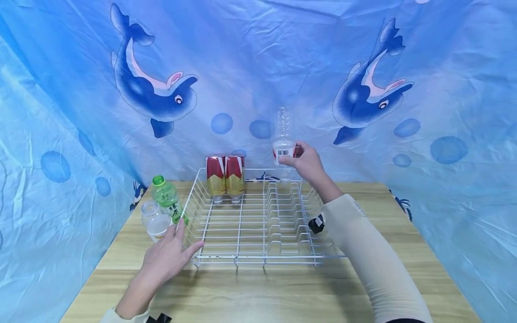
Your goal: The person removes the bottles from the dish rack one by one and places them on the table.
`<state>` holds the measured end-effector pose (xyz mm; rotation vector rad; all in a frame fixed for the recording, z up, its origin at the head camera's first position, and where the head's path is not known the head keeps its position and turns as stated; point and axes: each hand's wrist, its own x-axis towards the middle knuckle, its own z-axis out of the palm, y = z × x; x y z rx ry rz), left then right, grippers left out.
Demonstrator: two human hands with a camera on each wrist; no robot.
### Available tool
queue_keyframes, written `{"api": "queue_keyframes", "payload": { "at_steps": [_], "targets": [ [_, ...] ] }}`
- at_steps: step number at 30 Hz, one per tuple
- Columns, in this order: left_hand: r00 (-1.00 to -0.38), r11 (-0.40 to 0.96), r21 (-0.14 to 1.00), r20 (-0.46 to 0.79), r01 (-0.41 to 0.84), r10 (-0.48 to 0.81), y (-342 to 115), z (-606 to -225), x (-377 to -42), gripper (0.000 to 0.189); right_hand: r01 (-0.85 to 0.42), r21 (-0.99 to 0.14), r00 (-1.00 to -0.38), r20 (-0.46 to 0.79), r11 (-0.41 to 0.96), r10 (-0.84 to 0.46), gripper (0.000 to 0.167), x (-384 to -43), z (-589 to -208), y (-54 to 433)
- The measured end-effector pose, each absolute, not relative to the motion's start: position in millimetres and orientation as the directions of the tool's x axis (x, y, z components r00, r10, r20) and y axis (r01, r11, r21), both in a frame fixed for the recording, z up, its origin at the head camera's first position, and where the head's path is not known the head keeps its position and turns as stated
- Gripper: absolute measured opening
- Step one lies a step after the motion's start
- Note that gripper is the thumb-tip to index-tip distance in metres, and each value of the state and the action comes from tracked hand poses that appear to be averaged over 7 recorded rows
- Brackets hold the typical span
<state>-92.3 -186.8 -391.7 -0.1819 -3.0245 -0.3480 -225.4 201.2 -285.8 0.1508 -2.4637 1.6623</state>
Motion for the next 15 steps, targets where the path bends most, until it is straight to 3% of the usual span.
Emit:
{"api": "queue_keyframes", "payload": {
  "at_steps": [15],
  "targets": [
    [-0.96, 0.974, 0.134, 0.235, 0.183, 0.148, -176, -385, -91, 0.097, -0.244, -0.894, -0.95, 0.298, 0.375, 0.093, 0.061, -207, -266, 220]
  ]
}}
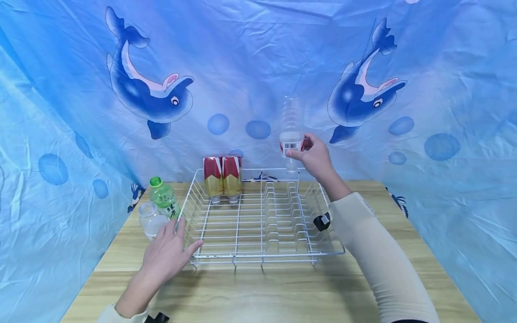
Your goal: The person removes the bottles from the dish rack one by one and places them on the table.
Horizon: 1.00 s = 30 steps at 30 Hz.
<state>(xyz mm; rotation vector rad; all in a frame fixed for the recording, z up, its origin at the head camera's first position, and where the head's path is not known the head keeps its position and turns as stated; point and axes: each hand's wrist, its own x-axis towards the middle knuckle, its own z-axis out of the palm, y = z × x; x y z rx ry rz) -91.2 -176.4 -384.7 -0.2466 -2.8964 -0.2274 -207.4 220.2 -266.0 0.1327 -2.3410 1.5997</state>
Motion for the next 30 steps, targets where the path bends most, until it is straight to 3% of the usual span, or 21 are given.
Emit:
{"api": "queue_keyframes", "payload": {
  "at_steps": [5, 11, 24, 30],
  "targets": [
    [-0.938, 0.963, 0.128, 0.288, 0.238, 0.194, -172, -379, -91, 0.092, -0.254, -0.875, -0.937, 0.328, 0.411, 0.12, 0.067, -196, -259, 219],
    [-0.939, 0.949, 0.146, 0.246, 0.28, 0.239, -160, -371, -90, 0.091, -0.245, -0.863, -0.931, 0.336, 0.443, 0.14, 0.071, -184, -255, 216],
    [-0.921, 0.94, 0.065, 0.233, 0.336, 0.313, -152, -370, -88, 0.092, -0.226, -0.812, -0.905, 0.379, 0.538, 0.192, 0.076, -163, -248, 211],
    [-0.904, 0.929, 0.069, 0.266, 0.365, 0.335, -146, -364, -87, 0.099, -0.276, -0.69, -0.854, 0.496, 0.669, 0.159, 0.071, -157, -253, 206]
  ]
}}
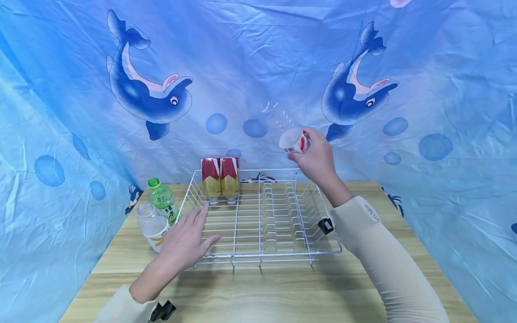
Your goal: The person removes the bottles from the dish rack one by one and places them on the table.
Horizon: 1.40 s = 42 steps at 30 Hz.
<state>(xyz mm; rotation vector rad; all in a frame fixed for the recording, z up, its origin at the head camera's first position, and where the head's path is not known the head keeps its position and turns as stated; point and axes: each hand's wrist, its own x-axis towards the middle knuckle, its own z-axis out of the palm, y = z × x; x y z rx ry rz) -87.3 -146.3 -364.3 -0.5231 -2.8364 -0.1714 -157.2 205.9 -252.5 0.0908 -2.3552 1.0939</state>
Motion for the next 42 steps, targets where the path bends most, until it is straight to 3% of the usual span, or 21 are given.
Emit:
{"api": "queue_keyframes", "payload": {
  "at_steps": [5, 12, 23, 31, 42],
  "targets": [
    [-0.879, 0.916, 0.062, 0.311, 0.397, 0.36, -142, -361, -90, 0.103, -0.309, -0.523, -0.797, 0.598, 0.795, 0.084, 0.068, -152, -254, 196],
    [-0.879, 0.916, 0.055, 0.306, 0.398, 0.364, -137, -357, -92, 0.112, -0.351, -0.359, -0.724, 0.69, 0.865, -0.008, 0.069, -147, -258, 188],
    [-0.861, 0.913, 0.03, 0.346, 0.406, 0.372, -136, -340, -99, 0.117, -0.384, -0.209, -0.654, 0.75, 0.899, -0.105, 0.065, -146, -259, 183],
    [-0.822, 0.9, 0.016, 0.414, 0.435, 0.39, -126, -327, -105, 0.12, -0.429, -0.081, -0.568, 0.799, 0.9, -0.199, 0.062, -148, -260, 183],
    [-0.803, 0.901, 0.027, 0.466, 0.432, 0.371, -113, -321, -112, 0.127, -0.46, 0.023, -0.52, 0.803, 0.888, -0.29, 0.061, -153, -259, 179]
  ]
}}
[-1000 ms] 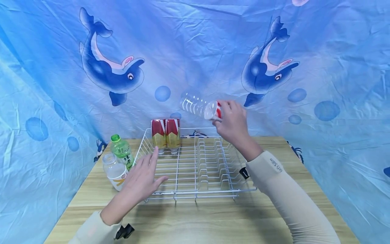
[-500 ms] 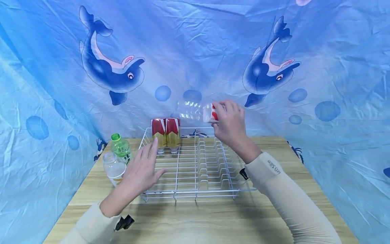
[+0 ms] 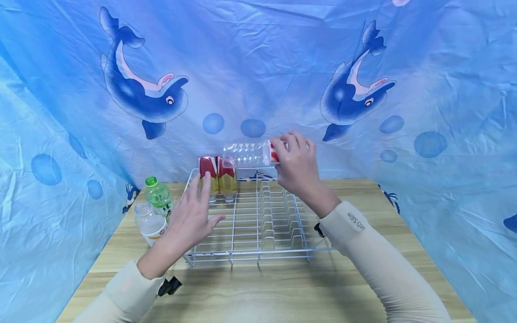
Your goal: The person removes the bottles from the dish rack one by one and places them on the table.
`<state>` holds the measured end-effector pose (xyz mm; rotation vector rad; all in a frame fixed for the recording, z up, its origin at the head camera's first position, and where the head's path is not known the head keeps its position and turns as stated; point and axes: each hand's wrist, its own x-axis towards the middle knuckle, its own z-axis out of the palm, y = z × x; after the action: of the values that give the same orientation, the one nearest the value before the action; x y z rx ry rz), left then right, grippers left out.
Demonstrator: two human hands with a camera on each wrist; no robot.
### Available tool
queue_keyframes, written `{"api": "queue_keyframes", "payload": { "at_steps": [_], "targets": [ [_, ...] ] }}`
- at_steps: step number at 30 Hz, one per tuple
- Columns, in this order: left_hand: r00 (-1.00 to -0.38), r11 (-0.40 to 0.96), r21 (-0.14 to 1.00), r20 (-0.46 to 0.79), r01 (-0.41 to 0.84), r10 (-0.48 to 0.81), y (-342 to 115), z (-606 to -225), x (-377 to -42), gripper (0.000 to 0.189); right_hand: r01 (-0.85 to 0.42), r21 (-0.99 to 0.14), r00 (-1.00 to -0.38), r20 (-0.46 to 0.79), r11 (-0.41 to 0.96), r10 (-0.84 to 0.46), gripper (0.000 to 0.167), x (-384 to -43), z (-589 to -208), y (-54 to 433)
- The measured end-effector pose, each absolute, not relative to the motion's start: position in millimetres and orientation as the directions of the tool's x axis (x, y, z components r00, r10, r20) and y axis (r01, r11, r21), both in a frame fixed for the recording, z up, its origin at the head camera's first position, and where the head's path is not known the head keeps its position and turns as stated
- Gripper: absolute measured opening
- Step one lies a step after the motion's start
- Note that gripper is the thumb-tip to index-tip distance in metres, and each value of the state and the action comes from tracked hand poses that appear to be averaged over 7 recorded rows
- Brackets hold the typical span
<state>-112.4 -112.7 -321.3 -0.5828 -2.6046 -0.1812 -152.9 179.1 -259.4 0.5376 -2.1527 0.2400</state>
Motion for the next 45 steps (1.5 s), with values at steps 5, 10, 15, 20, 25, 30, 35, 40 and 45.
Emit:
{"api": "queue_keyframes", "payload": {
  "at_steps": [5, 10, 15, 20, 25, 30, 35, 40, 45],
  "targets": [
    [-0.784, 0.901, 0.005, 0.493, 0.435, 0.376, -112, -320, -116, 0.129, -0.468, 0.118, -0.458, 0.815, 0.876, -0.355, 0.056, -152, -267, 175],
    [-0.765, 0.901, -0.001, 0.528, 0.433, 0.368, -112, -320, -119, 0.129, -0.489, 0.198, -0.382, 0.827, 0.849, -0.413, 0.049, -148, -270, 165],
    [-0.751, 0.902, 0.007, 0.556, 0.433, 0.356, -113, -320, -120, 0.127, -0.491, 0.261, -0.328, 0.828, 0.831, -0.455, 0.046, -146, -271, 156],
    [-0.749, 0.903, 0.008, 0.561, 0.431, 0.352, -112, -320, -121, 0.13, -0.474, 0.316, -0.321, 0.807, 0.822, -0.495, 0.044, -148, -277, 155],
    [-0.754, 0.901, 0.007, 0.55, 0.434, 0.359, -110, -318, -125, 0.131, -0.451, 0.379, -0.292, 0.793, 0.808, -0.535, 0.047, -149, -282, 155],
    [-0.762, 0.898, -0.01, 0.526, 0.44, 0.379, -105, -319, -127, 0.128, -0.429, 0.428, -0.282, 0.773, 0.796, -0.568, 0.047, -147, -285, 152],
    [-0.758, 0.889, -0.016, 0.515, 0.458, 0.4, -102, -322, -129, 0.125, -0.438, 0.457, -0.273, 0.753, 0.774, -0.599, 0.039, -145, -286, 148],
    [-0.761, 0.885, 0.001, 0.511, 0.466, 0.4, -99, -324, -131, 0.122, -0.439, 0.486, -0.25, 0.742, 0.756, -0.622, 0.032, -145, -288, 146],
    [-0.761, 0.882, 0.005, 0.507, 0.472, 0.404, -96, -323, -133, 0.12, -0.446, 0.491, -0.253, 0.733, 0.748, -0.632, 0.032, -144, -288, 143]
  ]
}}
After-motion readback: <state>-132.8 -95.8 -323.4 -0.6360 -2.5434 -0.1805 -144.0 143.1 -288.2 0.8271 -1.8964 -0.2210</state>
